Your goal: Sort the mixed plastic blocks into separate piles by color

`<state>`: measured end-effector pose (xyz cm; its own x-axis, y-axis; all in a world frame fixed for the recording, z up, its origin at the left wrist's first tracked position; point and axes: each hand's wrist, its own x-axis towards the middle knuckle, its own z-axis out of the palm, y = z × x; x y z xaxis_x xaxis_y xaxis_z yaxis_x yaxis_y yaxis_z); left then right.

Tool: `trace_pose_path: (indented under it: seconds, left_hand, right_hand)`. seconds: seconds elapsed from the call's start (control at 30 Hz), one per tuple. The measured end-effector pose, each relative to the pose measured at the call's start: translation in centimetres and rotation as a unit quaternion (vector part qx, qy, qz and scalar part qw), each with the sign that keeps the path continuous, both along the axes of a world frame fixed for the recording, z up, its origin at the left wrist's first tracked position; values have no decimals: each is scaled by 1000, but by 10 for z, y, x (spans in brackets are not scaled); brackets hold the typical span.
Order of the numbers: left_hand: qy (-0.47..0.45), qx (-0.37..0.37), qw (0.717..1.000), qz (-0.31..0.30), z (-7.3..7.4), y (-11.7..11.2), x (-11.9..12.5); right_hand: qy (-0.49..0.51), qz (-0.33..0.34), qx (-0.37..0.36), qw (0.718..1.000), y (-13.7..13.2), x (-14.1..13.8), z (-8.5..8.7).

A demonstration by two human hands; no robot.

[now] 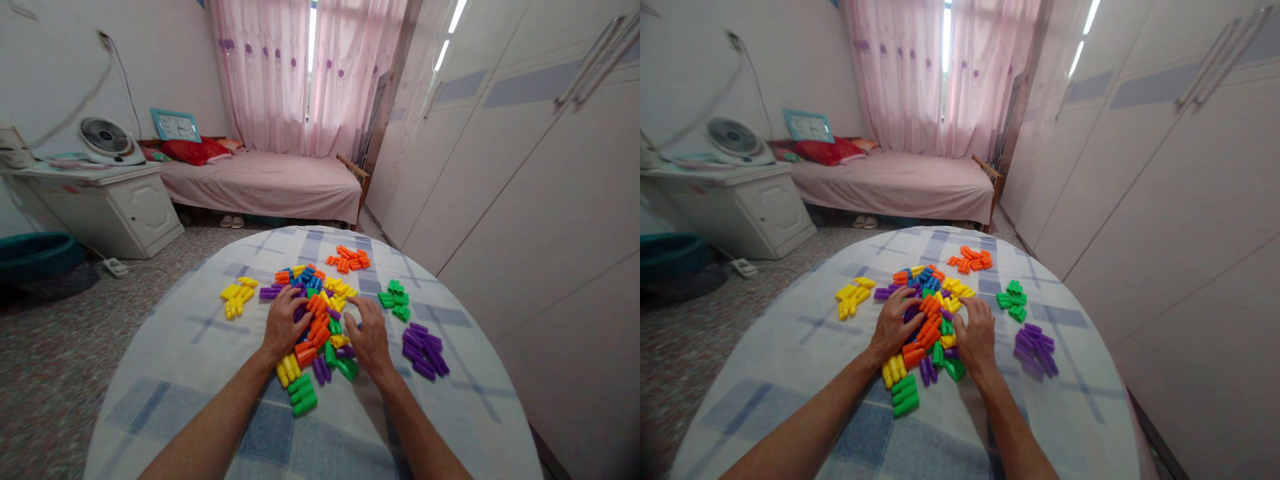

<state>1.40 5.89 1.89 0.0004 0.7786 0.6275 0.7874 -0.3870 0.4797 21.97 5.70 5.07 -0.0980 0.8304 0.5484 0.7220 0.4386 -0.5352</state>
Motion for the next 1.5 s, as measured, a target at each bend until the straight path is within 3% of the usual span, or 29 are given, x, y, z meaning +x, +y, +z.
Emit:
trace_pose_path:
  seconds: [0.17,0.33,0.47,0.6,0.77,0.9,1.0,1.13,1.3,1.37,1.5]
  left_hand:
    - [-8,8,1000,0,0,0,1]
    - [-12,-1,1000,2,-1,1,0]
    - [-24,-2,1000,-4,1,1,0]
    - [-40,6,999,3,3,2,-1]
    - [-39,1,999,2,2,4,-1]
    - [-48,4,999,4,1,5,-1]
    - [-50,0,999,1,1,5,-1]
    - [-60,-3,998,-1,3,4,-1]
    - [-77,11,997,5,5,4,-1]
    - [-77,15,997,10,5,4,-1]
    - [-71,21,997,13,4,4,0]
  right_hand:
    - [-83,51,-26,995,19,-29,15]
    - [-117,75,-33,990,29,-47,9]
    - [-55,65,-44,995,38,-43,7]
    - [9,56,-88,994,52,-27,17]
    - [-94,129,-89,983,54,-28,23]
    - [-157,130,-64,977,46,-43,14]
    - [-126,117,-74,982,41,-49,12]
    - [-42,118,-96,988,43,-43,23]
    - [66,14,-115,991,90,-8,27]
    - [56,-56,-133,988,120,7,21]
    - [57,-94,-138,984,162,19,13]
